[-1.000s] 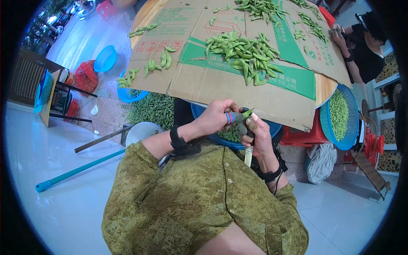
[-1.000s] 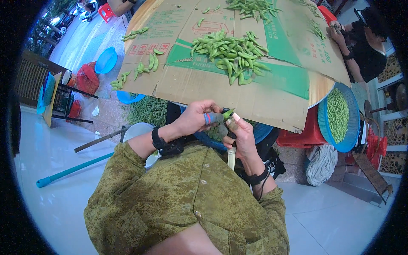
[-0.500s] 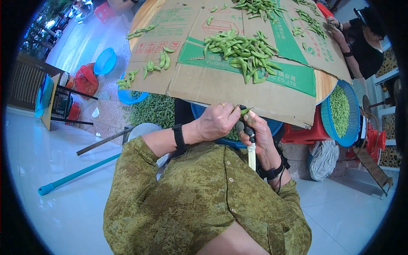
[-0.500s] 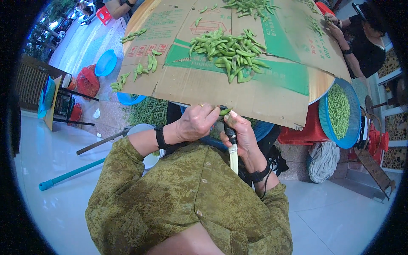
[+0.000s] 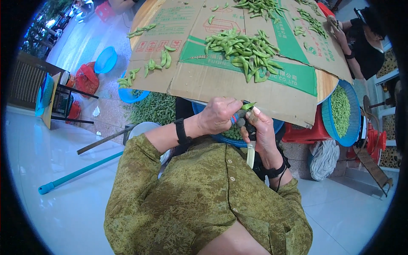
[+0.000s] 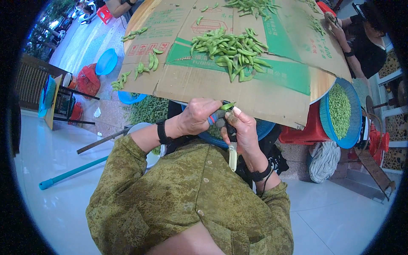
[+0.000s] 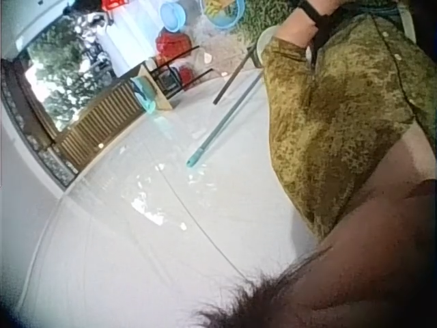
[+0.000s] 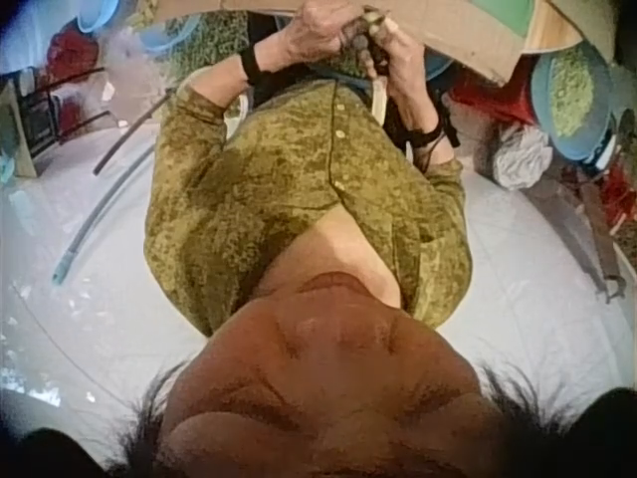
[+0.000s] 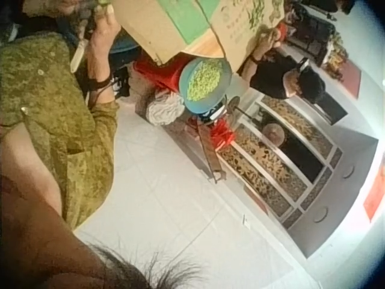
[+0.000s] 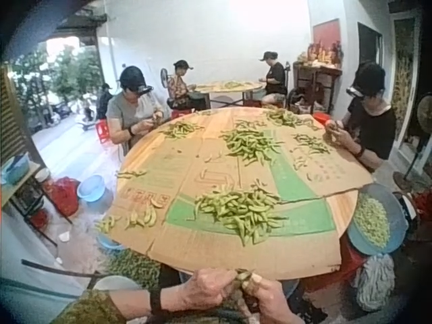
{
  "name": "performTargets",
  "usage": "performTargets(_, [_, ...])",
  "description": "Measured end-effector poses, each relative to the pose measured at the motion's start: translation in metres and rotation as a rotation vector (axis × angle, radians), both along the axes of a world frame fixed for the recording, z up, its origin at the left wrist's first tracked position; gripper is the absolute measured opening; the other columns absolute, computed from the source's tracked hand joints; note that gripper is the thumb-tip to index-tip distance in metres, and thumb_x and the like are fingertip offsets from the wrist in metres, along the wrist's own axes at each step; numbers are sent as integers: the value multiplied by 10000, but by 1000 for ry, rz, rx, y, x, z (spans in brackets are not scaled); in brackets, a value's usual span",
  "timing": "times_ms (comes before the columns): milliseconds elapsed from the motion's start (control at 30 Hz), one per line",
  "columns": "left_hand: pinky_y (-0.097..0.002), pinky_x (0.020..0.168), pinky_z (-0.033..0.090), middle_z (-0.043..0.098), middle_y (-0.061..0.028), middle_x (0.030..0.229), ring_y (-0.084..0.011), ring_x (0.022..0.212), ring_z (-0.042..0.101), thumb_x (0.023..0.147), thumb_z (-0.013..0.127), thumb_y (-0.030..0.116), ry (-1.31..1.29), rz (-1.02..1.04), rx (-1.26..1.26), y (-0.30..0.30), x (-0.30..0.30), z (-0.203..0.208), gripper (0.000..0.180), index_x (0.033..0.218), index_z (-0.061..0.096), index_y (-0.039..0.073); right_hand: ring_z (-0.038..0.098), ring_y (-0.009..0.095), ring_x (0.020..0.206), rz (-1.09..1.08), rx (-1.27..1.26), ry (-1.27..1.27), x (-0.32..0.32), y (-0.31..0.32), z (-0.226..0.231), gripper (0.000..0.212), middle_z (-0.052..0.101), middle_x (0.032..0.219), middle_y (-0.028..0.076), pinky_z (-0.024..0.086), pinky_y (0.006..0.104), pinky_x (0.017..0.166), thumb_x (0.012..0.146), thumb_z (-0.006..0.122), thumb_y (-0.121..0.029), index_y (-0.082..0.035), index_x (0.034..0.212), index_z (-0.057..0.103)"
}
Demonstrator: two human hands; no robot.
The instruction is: Manually removing green beans from their pods using a thumb-mounted knife and collecting them in a basin.
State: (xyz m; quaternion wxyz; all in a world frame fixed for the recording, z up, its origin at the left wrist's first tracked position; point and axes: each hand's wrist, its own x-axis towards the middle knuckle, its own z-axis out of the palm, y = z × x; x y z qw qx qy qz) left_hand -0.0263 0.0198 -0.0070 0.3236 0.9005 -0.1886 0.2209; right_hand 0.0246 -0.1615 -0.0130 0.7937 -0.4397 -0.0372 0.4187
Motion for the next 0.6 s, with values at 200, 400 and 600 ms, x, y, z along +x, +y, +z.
performTargets(200, [-384,533,443,589,-158,673,-316,551,553,795,566,60,104,51,-420,-13,0,3,98,866,611,10,536,122,464,-17,4,-142,0,1,2,215,607,769,65,383,219,376,930,525,-100,38,1077,601])
performTargets(400, [-270,504,416,556,-6,640,-108,560,523,918,482,151,873,40,-1008,-5,-2,-1,210,927,626,-2,502,73,455,-12,-126,-347,-3,0,-6,171,594,721,18,369,197,385,933,522,-86,22,1034,607])
performTargets(600, [-347,609,469,598,-157,756,-278,692,606,861,522,85,275,128,-368,-19,-10,-9,172,970,587,-32,483,40,458,-154,-260,-522,-1,2,-18,129,570,683,-12,357,194,389,908,557,-76,-19,1014,602])
